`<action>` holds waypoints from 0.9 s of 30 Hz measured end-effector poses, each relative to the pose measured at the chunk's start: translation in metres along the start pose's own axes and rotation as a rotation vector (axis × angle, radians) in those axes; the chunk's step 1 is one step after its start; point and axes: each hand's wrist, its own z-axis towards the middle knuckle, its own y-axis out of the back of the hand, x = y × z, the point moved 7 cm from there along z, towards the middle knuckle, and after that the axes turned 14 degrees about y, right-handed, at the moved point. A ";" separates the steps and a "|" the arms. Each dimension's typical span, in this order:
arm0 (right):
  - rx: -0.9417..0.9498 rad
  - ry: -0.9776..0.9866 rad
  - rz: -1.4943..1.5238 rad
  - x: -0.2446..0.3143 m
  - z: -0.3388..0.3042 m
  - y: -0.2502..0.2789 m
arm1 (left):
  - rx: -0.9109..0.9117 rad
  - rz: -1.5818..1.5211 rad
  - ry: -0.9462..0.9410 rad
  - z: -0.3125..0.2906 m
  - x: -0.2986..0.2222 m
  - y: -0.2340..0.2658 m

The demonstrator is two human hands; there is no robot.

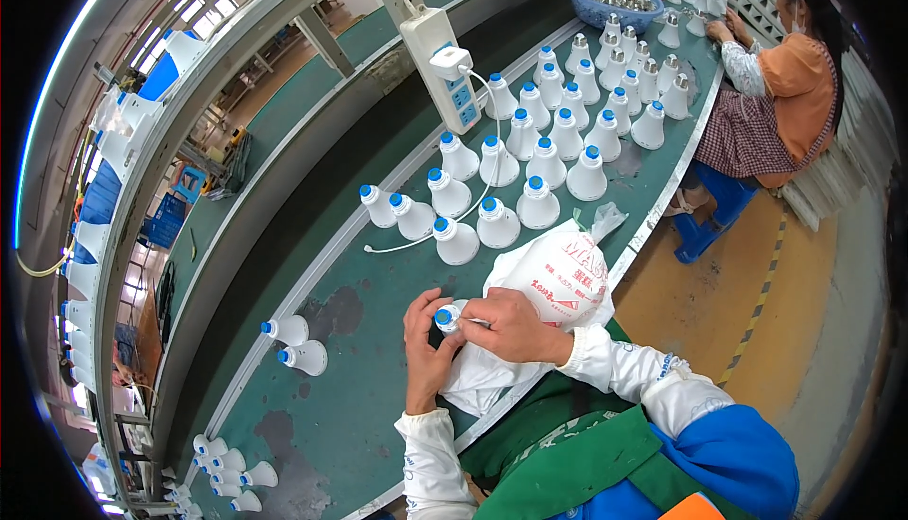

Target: The person applies a substance to the base of a light bulb housing using a small applicator and then sets it back onto the table, repeating the process for several units.

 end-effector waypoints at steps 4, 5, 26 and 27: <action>-0.002 -0.001 -0.014 -0.002 -0.001 0.000 | -0.074 -0.075 0.001 -0.002 -0.012 0.002; -0.003 -0.001 -0.014 -0.001 -0.001 0.001 | -0.076 -0.028 -0.009 -0.002 -0.012 0.001; 0.152 -0.008 0.141 0.008 -0.004 0.016 | -0.397 0.074 0.131 -0.039 0.002 0.070; 0.148 -0.012 0.142 0.008 -0.005 0.016 | -0.432 0.259 0.111 -0.043 -0.003 0.077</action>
